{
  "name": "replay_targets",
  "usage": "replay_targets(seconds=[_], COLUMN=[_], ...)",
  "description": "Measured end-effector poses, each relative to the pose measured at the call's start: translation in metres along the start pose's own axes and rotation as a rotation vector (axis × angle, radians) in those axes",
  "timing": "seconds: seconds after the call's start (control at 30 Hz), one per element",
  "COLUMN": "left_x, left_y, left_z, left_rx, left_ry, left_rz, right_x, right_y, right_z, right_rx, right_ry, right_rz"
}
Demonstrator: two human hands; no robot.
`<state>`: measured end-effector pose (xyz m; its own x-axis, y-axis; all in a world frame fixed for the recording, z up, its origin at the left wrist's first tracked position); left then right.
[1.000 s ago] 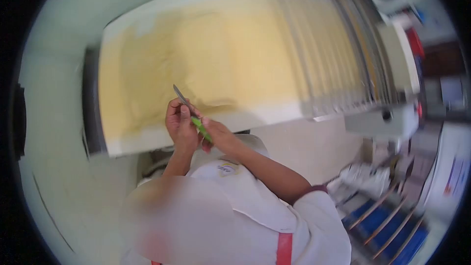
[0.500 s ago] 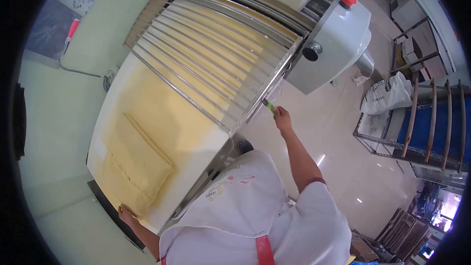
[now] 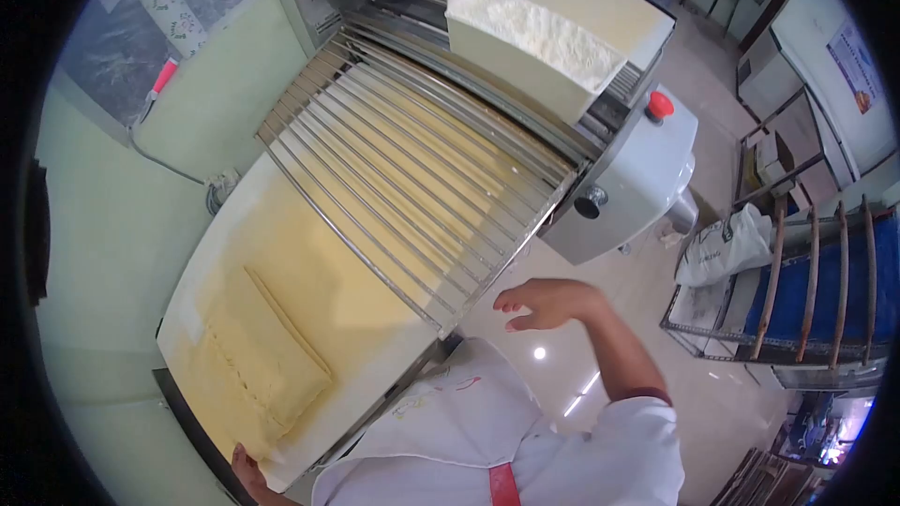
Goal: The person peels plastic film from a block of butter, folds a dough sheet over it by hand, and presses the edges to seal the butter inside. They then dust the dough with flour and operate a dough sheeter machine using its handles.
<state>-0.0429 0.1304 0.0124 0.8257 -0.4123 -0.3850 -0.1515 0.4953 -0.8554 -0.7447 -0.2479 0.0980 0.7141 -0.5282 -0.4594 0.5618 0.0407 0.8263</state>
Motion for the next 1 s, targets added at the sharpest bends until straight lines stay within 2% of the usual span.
replay_targets(seconds=[0.03, 0.07, 0.13, 0.17, 0.2, 0.27, 0.3, 0.33, 0.37, 0.4, 0.43, 0.47, 0.5, 0.53, 0.57, 0.63, 0.7, 0.73, 0.8, 0.87, 0.93, 1.0], left_x=[-0.001, 0.009, 0.034, 0.039, 0.039, 0.035, 0.034, 0.030, 0.031, 0.038, 0.045, 0.043, 0.051, 0.050, 0.034, 0.041, 0.033, 0.031, 0.024, 0.027, 0.032, 0.039], left_y=[-0.005, -0.002, 0.005, 0.006, -0.006, -0.025, -0.031, -0.033, -0.033, -0.028, -0.022, -0.027, -0.024, -0.027, -0.041, -0.028, -0.027, -0.039, -0.041, -0.037, -0.032, -0.031], left_z=[-0.004, -0.002, 0.009, 0.006, -0.005, -0.018, -0.024, -0.026, -0.026, -0.024, -0.023, -0.021, -0.021, -0.020, -0.023, -0.014, -0.010, -0.024, -0.028, -0.027, -0.027, -0.024], left_rx=[0.002, -0.012, -0.047, -0.056, -0.064, 0.003, 0.038, 0.051, 0.113, 0.189, 0.192, 0.357, 0.265, 0.263, 0.225, 0.112, 0.024, -0.007, -0.011, -0.032, -0.062, -0.033], left_ry=[0.013, 0.019, 0.025, 0.040, 0.047, -0.018, -0.021, -0.022, -0.026, -0.076, -0.123, -0.183, -0.173, -0.151, -0.163, -0.172, -0.114, -0.074, -0.070, -0.068, -0.063, -0.028], left_rz=[0.017, 0.017, 0.016, -0.030, -0.074, -0.123, -0.208, -0.224, -0.296, -0.291, -0.204, -0.157, -0.154, -0.145, -0.162, -0.176, -0.173, -0.181, -0.170, -0.180, -0.208, -0.200], right_x=[-0.026, -0.047, -0.069, -0.064, -0.055, -0.037, -0.029, -0.018, -0.013, -0.013, -0.015, -0.016, -0.019, -0.013, -0.018, -0.033, -0.057, -0.074, -0.090, -0.076, -0.022, 0.057], right_y=[0.054, 0.089, 0.136, 0.137, 0.134, 0.077, 0.055, 0.033, 0.011, 0.004, -0.005, -0.005, 0.005, 0.018, 0.005, 0.012, -0.003, -0.002, 0.022, 0.046, 0.074, 0.087], right_z=[0.029, 0.065, 0.141, 0.186, 0.225, 0.292, 0.310, 0.341, 0.359, 0.367, 0.377, 0.386, 0.381, 0.379, 0.389, 0.395, 0.393, 0.399, 0.365, 0.304, 0.213, 0.105], right_rx=[-0.092, -0.064, -0.354, -0.516, -0.622, -1.037, -1.142, -1.115, -1.294, -1.327, -1.310, -1.197, -1.186, -0.949, -0.843, -0.443, 0.489, 0.666, 0.634, 0.508, 0.338, 0.104], right_ry=[-0.138, -0.285, -0.847, -1.051, -1.118, -1.111, -1.038, -0.777, -0.598, -0.539, -0.542, -0.547, -0.600, -0.591, -0.791, -0.885, -1.004, -1.078, -1.270, -1.448, -1.527, -1.472], right_rz=[0.192, 0.261, 0.245, 0.077, 0.118, 0.178, 0.126, -0.294, -0.406, -0.385, -0.246, -0.228, -0.064, -0.386, -0.157, -0.253, 0.254, 0.420, 0.587, 0.654, 0.616, 0.468])
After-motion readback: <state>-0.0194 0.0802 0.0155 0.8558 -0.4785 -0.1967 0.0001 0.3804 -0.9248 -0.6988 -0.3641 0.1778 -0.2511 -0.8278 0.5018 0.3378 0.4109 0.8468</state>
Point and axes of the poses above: each hand's wrist, its own x-axis towards the middle knuckle, its own z-axis out of the back of the hand, y = z × x, the point moved 3 cm from there along x, towards the middle knuckle, and after that the axes turned 8 degrees about x, right-handed, at the moved point
